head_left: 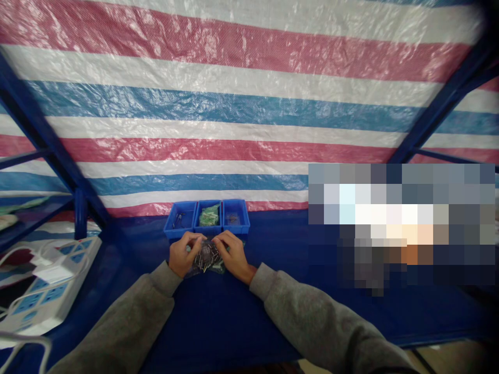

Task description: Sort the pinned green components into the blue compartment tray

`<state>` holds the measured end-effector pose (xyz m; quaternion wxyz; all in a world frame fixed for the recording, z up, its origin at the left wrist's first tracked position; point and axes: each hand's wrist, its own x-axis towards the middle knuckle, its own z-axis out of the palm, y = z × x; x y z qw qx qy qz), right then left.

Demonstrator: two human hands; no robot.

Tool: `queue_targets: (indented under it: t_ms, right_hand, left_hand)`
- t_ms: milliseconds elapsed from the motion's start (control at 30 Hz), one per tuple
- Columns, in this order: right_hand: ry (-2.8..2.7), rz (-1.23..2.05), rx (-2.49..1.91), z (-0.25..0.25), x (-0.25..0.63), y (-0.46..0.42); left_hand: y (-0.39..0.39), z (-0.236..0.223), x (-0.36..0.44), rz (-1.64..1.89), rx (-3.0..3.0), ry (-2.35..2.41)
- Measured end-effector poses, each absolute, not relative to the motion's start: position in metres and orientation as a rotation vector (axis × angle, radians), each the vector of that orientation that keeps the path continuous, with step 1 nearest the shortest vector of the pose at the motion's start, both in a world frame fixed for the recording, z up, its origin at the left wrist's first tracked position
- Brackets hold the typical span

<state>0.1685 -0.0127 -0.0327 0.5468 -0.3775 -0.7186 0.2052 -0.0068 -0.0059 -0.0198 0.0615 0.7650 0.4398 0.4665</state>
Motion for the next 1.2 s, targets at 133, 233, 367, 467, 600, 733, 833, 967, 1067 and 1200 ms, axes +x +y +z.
queue_targets:
  t_ms: [133, 233, 367, 467, 600, 733, 833, 967, 1067, 1200]
  right_hand:
    - [-1.703, 0.488, -0.898, -0.032, 0.168, -0.013]
    - [-1.699, 0.489, -0.900, -0.032, 0.169, -0.014]
    - [-1.695, 0.483, -0.904, -0.032, 0.169, -0.014]
    - [-1.691, 0.483, -0.903, -0.033, 0.169, -0.013]
    - [-1.685, 0.484, -0.905, -0.033, 0.169, -0.013]
    - [-1.686, 0.476, -0.906, -0.033, 0.169, -0.013]
    - [-1.695, 0.479, -0.897, -0.034, 0.169, -0.013]
    - [-1.720, 0.495, -0.862, -0.037, 0.168, -0.013]
    - [-1.726, 0.506, -0.834, -0.037, 0.168, -0.013]
    - [-1.728, 0.506, -0.828, -0.035, 0.168, -0.015]
  left_hand:
    - [-0.006, -0.018, -0.005, 1.464, 2.363, 1.325]
    - [-0.006, -0.016, -0.005, 1.486, 2.409, 1.293]
    - [-0.006, -0.012, -0.005, 1.453, 2.510, 1.169]
    - [-0.006, -0.010, -0.005, 1.482, 2.549, 1.075]
    - [-0.004, -0.013, -0.007, 1.474, 2.552, 1.081]
    - [-0.002, -0.019, -0.009, 1.404, 2.517, 1.156]
    - [-0.003, -0.020, -0.008, 1.390, 2.439, 1.260]
    - [-0.004, -0.019, -0.007, 1.347, 2.362, 1.250]
    - [-0.003, -0.021, -0.007, 1.334, 2.336, 1.224]
    - [-0.004, -0.021, -0.007, 1.304, 2.359, 1.225]
